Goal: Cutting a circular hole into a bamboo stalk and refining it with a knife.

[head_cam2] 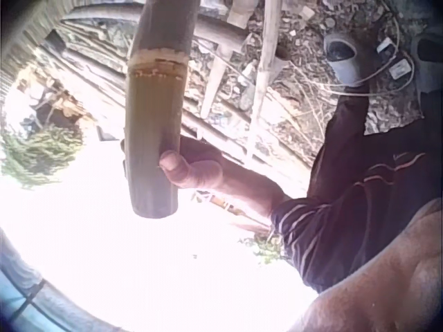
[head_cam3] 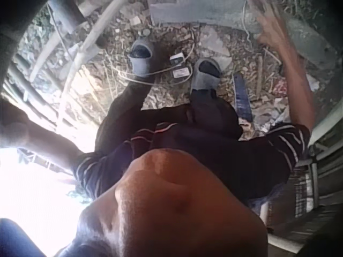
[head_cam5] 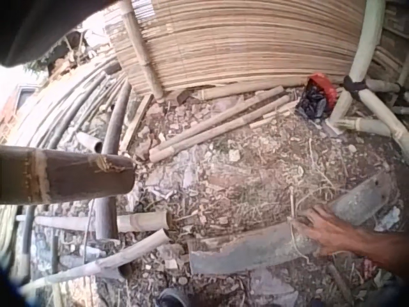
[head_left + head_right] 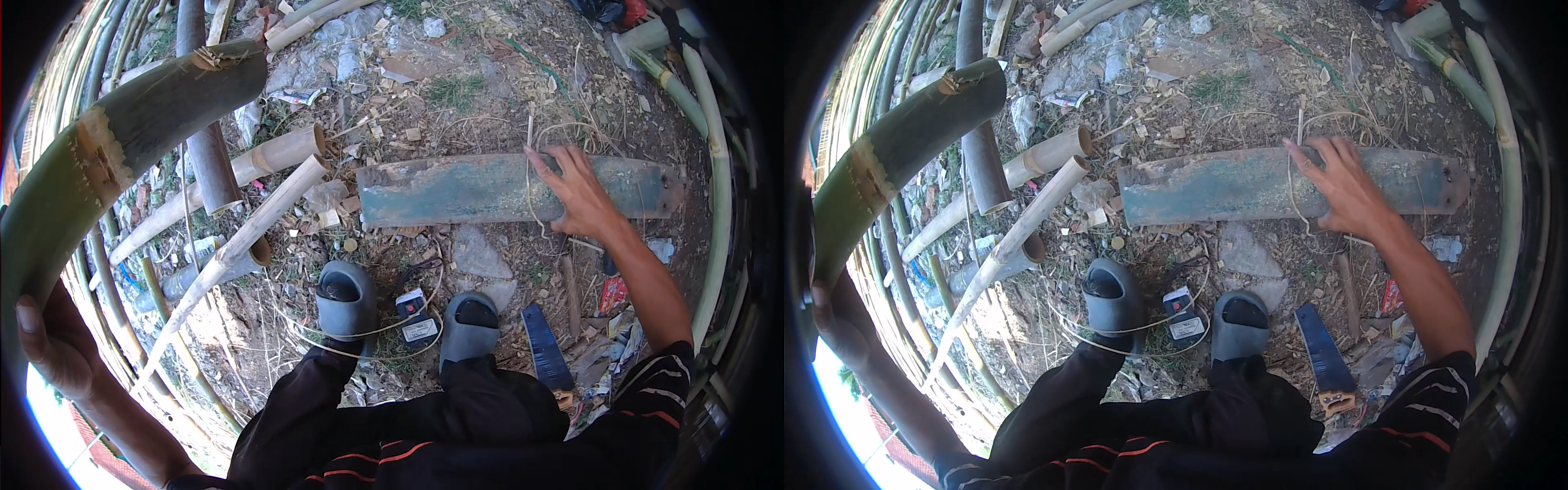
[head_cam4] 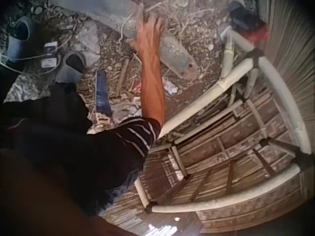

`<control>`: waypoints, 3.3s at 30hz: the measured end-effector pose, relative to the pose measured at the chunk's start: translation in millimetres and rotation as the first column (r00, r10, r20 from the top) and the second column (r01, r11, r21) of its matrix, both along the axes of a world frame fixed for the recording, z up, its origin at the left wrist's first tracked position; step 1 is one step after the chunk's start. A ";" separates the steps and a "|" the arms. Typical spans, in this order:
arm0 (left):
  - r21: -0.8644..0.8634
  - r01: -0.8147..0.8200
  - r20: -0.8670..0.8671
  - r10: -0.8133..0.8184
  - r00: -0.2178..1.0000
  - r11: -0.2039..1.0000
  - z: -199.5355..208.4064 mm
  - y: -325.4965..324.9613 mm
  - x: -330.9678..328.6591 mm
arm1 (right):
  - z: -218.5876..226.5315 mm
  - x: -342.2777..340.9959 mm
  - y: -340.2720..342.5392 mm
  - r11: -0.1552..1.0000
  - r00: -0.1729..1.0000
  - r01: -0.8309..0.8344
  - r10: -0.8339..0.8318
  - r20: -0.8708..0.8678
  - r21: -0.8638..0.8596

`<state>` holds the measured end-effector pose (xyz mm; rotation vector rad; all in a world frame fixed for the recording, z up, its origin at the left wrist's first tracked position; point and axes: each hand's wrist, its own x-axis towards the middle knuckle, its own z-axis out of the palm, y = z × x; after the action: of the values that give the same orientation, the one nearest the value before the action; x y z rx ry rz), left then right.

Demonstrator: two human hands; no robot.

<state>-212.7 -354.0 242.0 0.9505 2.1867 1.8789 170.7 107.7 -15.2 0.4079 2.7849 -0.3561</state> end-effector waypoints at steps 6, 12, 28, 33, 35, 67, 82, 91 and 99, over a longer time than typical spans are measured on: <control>0.071 0.181 -0.092 -0.174 0.980 0.981 -51.0 99.5 35.9 | -59.5 -80.0 -27.7 0.986 0.993 -0.085 0.071 -0.098 -0.143; -0.047 0.329 -0.144 -0.332 0.932 0.943 -105.0 202.0 97.3 | -108.9 -32.3 -57.7 0.974 0.905 0.172 -0.098 -0.413 0.147; -0.303 0.664 -0.063 -0.710 0.702 0.683 -186.0 306.9 171.7 | -139.4 251.8 41.3 0.253 0.268 0.960 -0.955 -0.128 0.123; -0.336 0.659 -0.040 -0.709 0.704 0.673 -189.2 293.5 174.1 | -66.9 223.9 19.7 -0.129 -0.176 0.963 -0.965 -0.192 -0.234; -0.350 0.644 0.010 -0.684 0.729 0.681 -181.5 288.1 177.2 | -37.9 192.1 -26.3 -0.163 -0.269 0.903 -0.936 -0.228 -0.397; -0.306 0.497 -0.089 -0.544 0.834 0.812 -218.6 270.4 190.1 | -56.8 27.9 -89.8 0.429 0.278 0.714 -0.899 -0.340 -0.553; -0.192 0.520 -0.085 -0.542 0.836 0.832 -227.3 267.7 190.7 | -17.9 19.1 -79.5 0.245 0.165 0.660 -0.970 -0.181 -0.710; -0.202 0.564 -0.137 -0.593 0.793 0.801 -220.8 276.1 190.3 | -70.0 27.3 -74.4 0.372 0.211 0.713 -0.922 -0.324 -0.594; -0.253 0.480 -0.034 -0.504 0.863 0.840 -218.0 275.5 185.1 | -1.4 17.6 -67.5 0.001 0.127 0.560 -0.988 0.084 -0.828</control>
<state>-27.6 -78.4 24.0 1.4137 1.9029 1.3268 188.3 40.2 -16.6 2.0888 1.9494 -2.0856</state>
